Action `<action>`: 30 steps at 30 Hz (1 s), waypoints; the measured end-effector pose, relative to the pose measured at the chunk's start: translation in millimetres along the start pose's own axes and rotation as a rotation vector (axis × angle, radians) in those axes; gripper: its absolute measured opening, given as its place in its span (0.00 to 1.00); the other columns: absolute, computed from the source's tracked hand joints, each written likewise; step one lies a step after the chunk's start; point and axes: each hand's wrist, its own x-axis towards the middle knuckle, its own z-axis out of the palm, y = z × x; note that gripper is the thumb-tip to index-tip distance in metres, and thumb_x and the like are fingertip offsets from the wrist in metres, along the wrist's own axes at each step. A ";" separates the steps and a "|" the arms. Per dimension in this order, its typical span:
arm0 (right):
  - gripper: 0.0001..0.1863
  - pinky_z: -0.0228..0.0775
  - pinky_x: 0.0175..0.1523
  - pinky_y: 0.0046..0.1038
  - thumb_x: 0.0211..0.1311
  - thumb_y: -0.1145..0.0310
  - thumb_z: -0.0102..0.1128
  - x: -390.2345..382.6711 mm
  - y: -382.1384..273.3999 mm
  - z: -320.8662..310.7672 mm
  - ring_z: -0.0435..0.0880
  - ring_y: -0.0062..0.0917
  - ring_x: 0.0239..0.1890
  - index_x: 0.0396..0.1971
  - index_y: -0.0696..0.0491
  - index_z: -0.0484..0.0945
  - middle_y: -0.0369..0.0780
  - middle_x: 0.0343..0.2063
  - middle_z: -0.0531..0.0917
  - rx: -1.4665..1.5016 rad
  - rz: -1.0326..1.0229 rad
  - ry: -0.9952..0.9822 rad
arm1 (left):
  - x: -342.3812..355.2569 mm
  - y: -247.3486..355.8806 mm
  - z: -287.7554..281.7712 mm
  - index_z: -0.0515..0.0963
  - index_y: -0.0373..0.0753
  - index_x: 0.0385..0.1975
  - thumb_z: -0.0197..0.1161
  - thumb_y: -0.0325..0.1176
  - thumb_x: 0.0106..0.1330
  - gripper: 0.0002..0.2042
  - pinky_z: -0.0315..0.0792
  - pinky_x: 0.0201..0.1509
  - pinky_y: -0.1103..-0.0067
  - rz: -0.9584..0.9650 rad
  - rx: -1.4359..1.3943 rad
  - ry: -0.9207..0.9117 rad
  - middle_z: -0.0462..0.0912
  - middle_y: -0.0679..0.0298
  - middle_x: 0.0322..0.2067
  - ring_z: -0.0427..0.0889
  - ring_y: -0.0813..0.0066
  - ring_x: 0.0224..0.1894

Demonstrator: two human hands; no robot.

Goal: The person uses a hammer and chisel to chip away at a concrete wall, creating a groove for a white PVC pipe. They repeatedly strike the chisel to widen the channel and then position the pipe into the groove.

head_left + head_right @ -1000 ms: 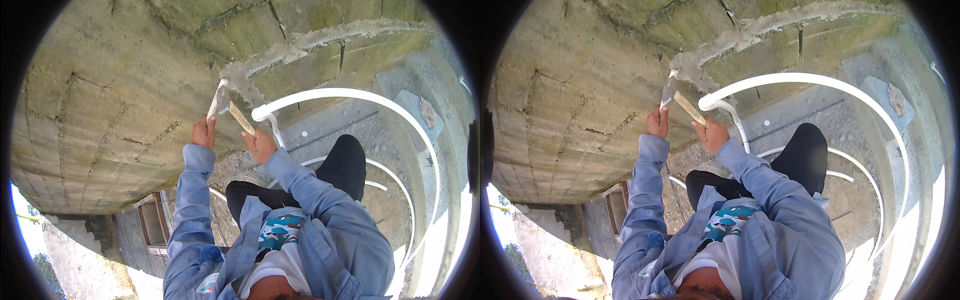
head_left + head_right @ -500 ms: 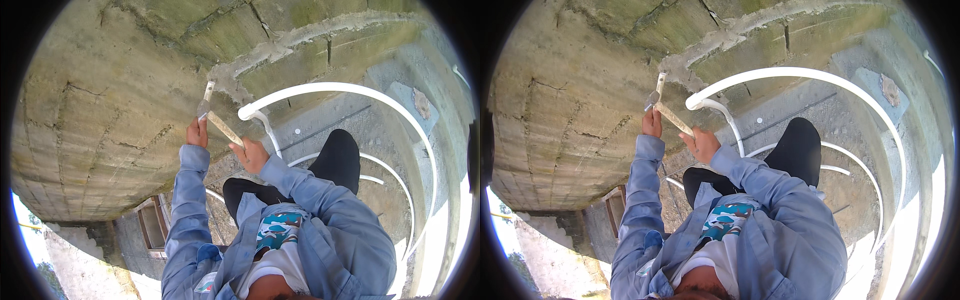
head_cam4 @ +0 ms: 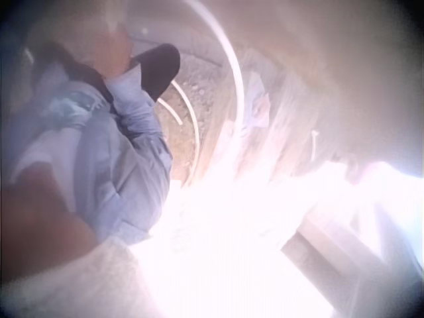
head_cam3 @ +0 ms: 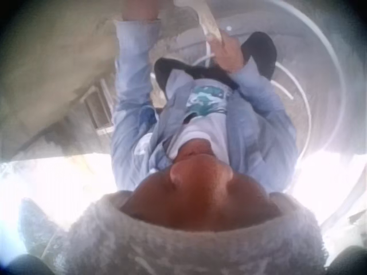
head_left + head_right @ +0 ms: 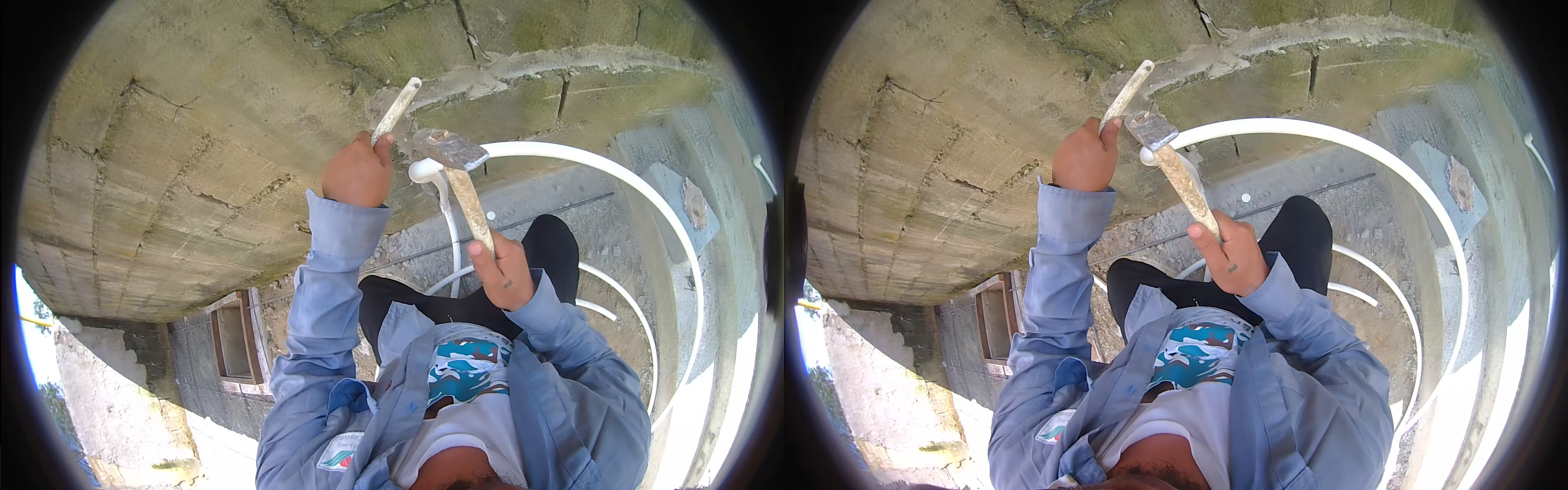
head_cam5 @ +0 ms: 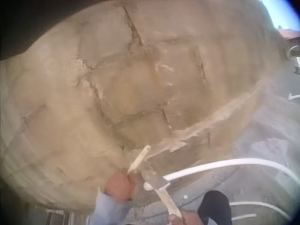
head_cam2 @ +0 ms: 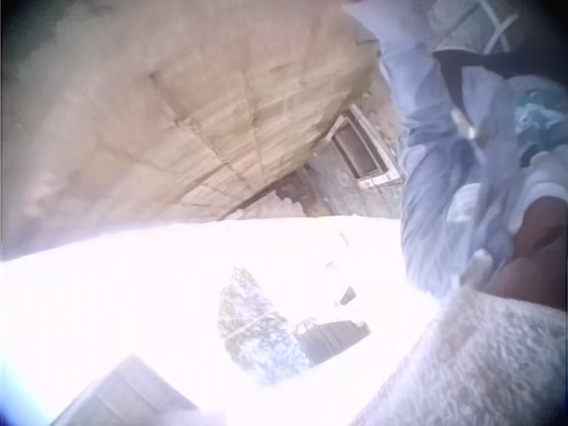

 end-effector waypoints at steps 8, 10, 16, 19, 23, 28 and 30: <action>0.25 0.63 0.27 0.29 0.75 0.49 0.54 -4.8 24.1 -19.1 0.69 0.19 0.21 0.35 0.61 0.77 0.38 0.16 0.72 0.114 0.023 0.089 | -28.1 -42.8 16.3 0.77 0.40 0.34 0.55 0.51 0.74 0.19 0.75 0.27 0.55 0.009 -0.064 0.051 0.83 0.50 0.23 0.83 0.44 0.26; 0.25 0.62 0.27 0.29 0.75 0.49 0.54 0.7 24.2 -13.3 0.68 0.19 0.21 0.34 0.60 0.76 0.38 0.16 0.71 0.108 0.002 0.094 | -25.6 -44.7 17.1 0.77 0.40 0.34 0.56 0.51 0.74 0.18 0.75 0.27 0.56 0.010 -0.049 0.094 0.82 0.51 0.23 0.83 0.45 0.25; 0.24 0.60 0.27 0.28 0.75 0.50 0.53 10.0 36.6 16.2 0.66 0.17 0.22 0.32 0.58 0.74 0.36 0.16 0.70 0.224 0.061 0.012 | -29.8 -42.1 15.5 0.78 0.40 0.36 0.55 0.51 0.74 0.19 0.73 0.26 0.54 -0.007 -0.024 0.138 0.82 0.49 0.22 0.82 0.42 0.26; 0.25 0.59 0.25 0.26 0.77 0.47 0.50 23.9 37.6 30.0 0.65 0.17 0.19 0.30 0.56 0.73 0.33 0.15 0.69 0.348 0.072 -0.037 | -31.8 -28.3 18.3 0.77 0.40 0.34 0.56 0.51 0.74 0.19 0.74 0.26 0.55 -0.053 0.019 0.160 0.82 0.48 0.22 0.83 0.43 0.25; 0.30 0.58 0.19 0.23 0.75 0.37 0.43 46.4 7.5 60.9 0.63 0.16 0.12 0.31 0.52 0.68 0.33 0.14 0.65 0.758 0.296 -0.032 | -25.3 -15.3 14.0 0.76 0.39 0.32 0.57 0.50 0.74 0.19 0.76 0.26 0.57 -0.107 0.087 0.111 0.83 0.48 0.22 0.84 0.44 0.25; 0.32 0.58 0.17 0.28 0.74 0.33 0.40 82.6 -14.1 117.9 0.60 0.21 0.10 0.32 0.51 0.66 0.34 0.13 0.62 1.069 0.274 0.234 | -12.8 -11.2 -6.3 0.77 0.39 0.32 0.57 0.51 0.73 0.19 0.78 0.26 0.58 -0.096 0.096 0.010 0.83 0.49 0.22 0.85 0.46 0.25; 0.32 0.59 0.17 0.29 0.73 0.33 0.41 90.6 -14.7 128.3 0.60 0.22 0.10 0.32 0.52 0.66 0.34 0.12 0.62 1.030 0.312 0.206 | -11.4 -14.6 -10.6 0.78 0.39 0.31 0.57 0.51 0.73 0.20 0.78 0.26 0.58 -0.065 0.093 0.030 0.84 0.49 0.22 0.86 0.46 0.25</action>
